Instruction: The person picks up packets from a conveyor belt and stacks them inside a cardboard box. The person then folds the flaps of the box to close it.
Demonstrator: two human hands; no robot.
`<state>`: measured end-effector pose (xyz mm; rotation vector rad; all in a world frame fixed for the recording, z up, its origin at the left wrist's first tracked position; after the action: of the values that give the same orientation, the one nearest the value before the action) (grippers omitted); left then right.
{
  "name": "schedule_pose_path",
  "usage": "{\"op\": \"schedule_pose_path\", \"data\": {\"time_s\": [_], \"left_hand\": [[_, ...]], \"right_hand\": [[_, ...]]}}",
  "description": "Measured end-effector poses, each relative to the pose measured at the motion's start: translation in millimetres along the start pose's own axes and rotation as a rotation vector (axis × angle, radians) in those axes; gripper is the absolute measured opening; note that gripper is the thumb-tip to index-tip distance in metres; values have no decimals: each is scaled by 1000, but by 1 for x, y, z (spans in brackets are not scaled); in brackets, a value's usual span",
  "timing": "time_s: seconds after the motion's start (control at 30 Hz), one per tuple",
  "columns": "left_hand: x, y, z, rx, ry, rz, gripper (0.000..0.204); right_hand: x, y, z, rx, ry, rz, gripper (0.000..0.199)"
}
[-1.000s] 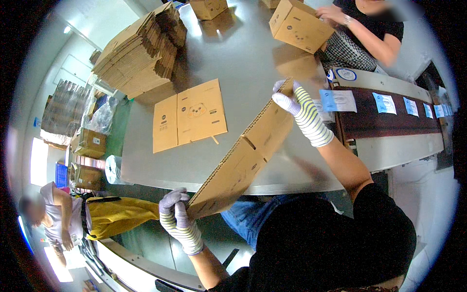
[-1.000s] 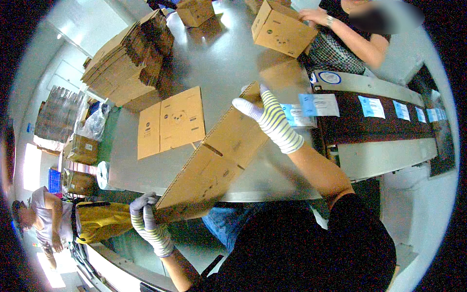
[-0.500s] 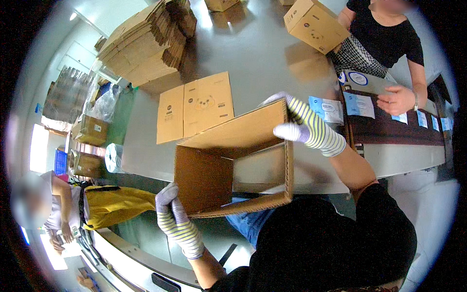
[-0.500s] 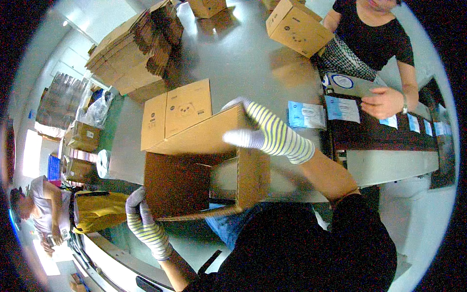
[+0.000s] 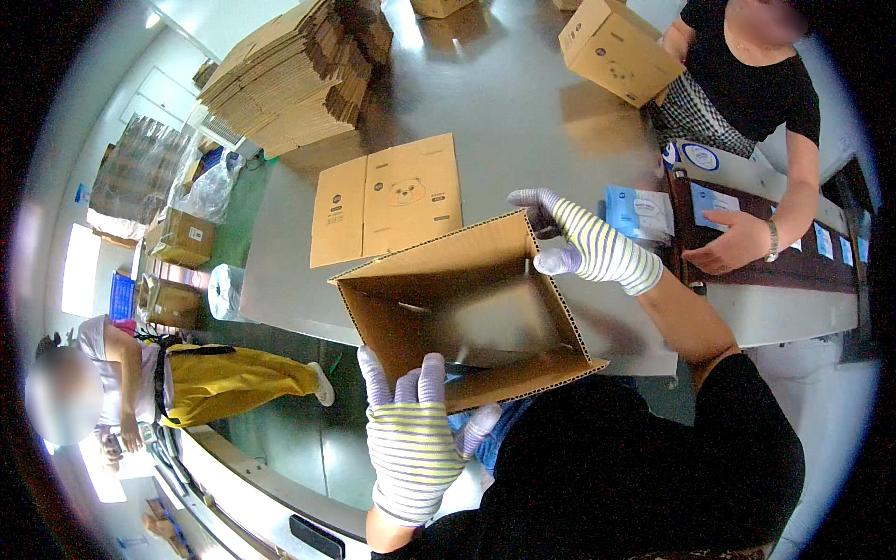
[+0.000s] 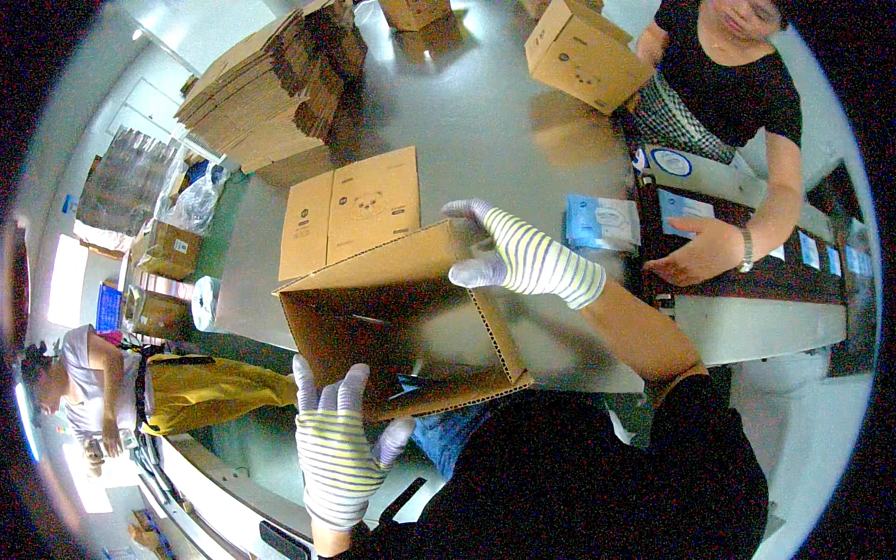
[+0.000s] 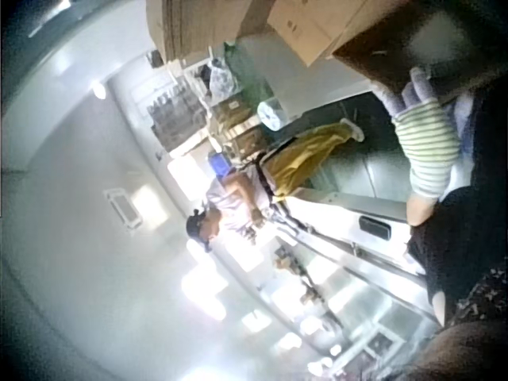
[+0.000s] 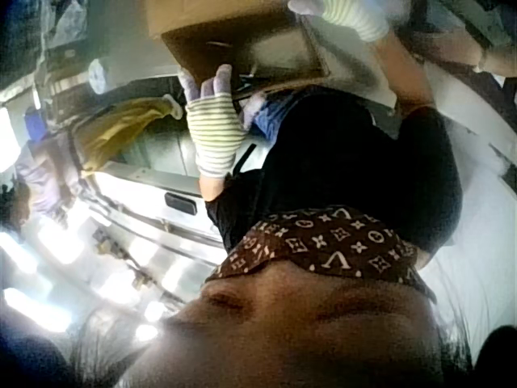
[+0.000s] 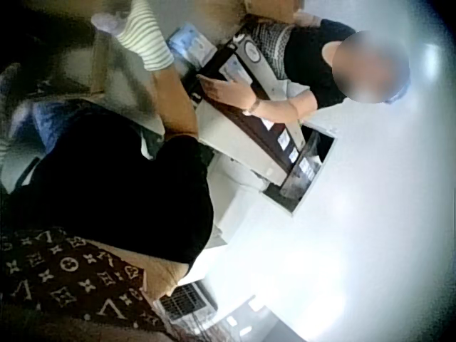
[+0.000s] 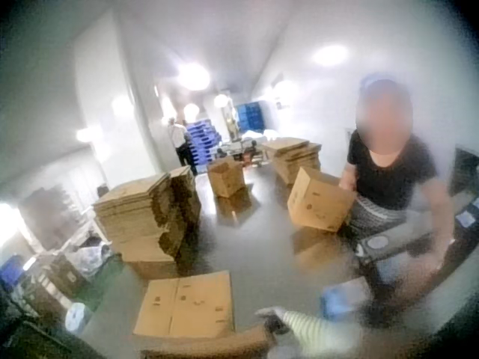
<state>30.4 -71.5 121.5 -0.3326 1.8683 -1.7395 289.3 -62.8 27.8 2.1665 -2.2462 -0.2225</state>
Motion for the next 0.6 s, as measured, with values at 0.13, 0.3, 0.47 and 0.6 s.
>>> {"op": "schedule_pose_path", "data": {"time_s": [0.13, 0.3, 0.47, 0.6], "left_hand": [[-1, 0, 5, -12, -18, -46, 57], [-8, 7, 17, 97, 112, -83, 36], [-11, 14, 13, 149, 58, -139, 35], [-14, 15, 13, 129, 94, -143, 39]], "right_hand": [[0, -2, 4, 50, -23, 64, 91], [-6, 15, -7, 34, -39, 126, 82], [-15, 19, -19, 219, -131, 199, 83], [3, 25, -34, 597, -631, 335, 46]]}}
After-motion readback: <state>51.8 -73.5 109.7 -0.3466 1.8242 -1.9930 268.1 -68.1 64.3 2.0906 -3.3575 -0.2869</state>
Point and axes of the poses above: each hand's wrist, its own x-axis away from the middle knuckle, its own y-axis out of the palm, z = x × y, the point moved 4 cm from there along -x, towards the middle knuckle, and after that the axes turned 11 degrees about -x, right-handed, at the moved point
